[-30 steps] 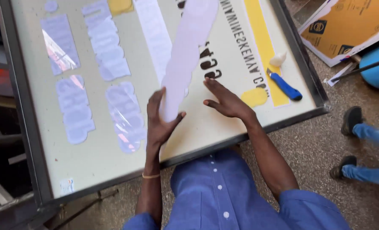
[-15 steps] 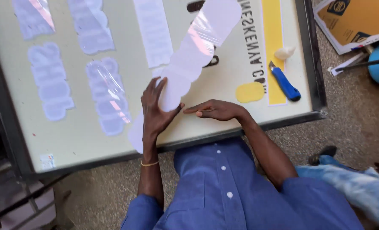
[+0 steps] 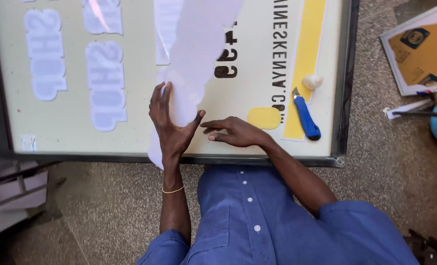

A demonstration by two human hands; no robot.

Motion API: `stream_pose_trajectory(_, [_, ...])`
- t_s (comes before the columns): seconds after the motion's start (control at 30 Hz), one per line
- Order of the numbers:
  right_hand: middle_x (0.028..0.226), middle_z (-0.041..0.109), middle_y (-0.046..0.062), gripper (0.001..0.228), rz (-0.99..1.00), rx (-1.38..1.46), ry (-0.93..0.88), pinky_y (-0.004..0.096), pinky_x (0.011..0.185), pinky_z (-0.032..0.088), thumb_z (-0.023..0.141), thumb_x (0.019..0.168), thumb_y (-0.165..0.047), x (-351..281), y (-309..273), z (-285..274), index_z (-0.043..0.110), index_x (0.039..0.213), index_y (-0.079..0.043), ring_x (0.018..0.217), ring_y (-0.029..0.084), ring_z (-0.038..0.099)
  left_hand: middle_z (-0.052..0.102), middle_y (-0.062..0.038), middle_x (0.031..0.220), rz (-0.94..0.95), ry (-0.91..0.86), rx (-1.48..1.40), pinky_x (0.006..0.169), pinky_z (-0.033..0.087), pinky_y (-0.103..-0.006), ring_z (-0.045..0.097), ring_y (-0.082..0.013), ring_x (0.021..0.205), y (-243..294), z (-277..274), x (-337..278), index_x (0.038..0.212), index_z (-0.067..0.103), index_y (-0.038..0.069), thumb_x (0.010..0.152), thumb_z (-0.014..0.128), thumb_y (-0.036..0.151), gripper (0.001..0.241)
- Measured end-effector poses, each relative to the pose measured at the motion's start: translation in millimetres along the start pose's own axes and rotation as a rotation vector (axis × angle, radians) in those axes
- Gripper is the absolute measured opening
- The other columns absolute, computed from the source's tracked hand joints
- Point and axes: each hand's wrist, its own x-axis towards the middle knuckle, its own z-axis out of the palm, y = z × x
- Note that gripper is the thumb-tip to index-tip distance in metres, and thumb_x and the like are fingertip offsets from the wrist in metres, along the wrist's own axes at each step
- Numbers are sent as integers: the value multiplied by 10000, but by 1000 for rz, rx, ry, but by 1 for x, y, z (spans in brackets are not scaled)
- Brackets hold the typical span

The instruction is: The person is applying glue to the back of vinyl letters and carefully placing them onto a large sign board, occasionally using a utility knife for adjustments.

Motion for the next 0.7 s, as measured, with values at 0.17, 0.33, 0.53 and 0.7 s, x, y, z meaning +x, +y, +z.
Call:
stream_pose_trajectory(0.17, [1348, 839, 164, 441, -16, 141, 115, 478, 1101, 615, 692, 1163, -295, 1, 12, 1, 685, 1590, -186, 1311, 363, 780, 451, -91, 1742, -105, 59, -211, 1336, 339, -548, 503, -328, 1593, 2, -7, -1, 1762, 443, 262, 910, 1074, 384, 1067])
stream_pose_trajectory(0.33, [1333, 825, 201, 457, -57, 204, 136, 478, 1123, 617, 702, 1158, -271, -13, -8, -5, 675, 1600, -160, 1367, 374, 748, 498, -103, 1677, -189, 6, -361, 1272, 385, -511, 543, -297, 1505, -4, -1, 21, 1760, 450, 231, 933, 1039, 451, 1039])
stream_pose_trajectory(0.53, [1357, 811, 234, 463, 31, 145, 310, 502, 1126, 600, 701, 1153, -207, -39, 14, -21, 673, 1606, -115, 1371, 400, 732, 509, -137, 1707, -201, -21, -299, 1299, 357, -533, 539, -369, 1550, -25, 9, 67, 1736, 502, 219, 925, 1085, 472, 1029])
stream_pose_trajectory(0.7, [1327, 802, 250, 414, 154, -139, 673, 465, 1062, 628, 727, 1161, -128, -79, 31, -53, 707, 1572, -86, 1278, 402, 759, 472, -114, 1751, -220, -97, -273, 1375, 303, -571, 445, -379, 1657, -53, 5, 85, 1733, 508, 221, 921, 1078, 533, 1040])
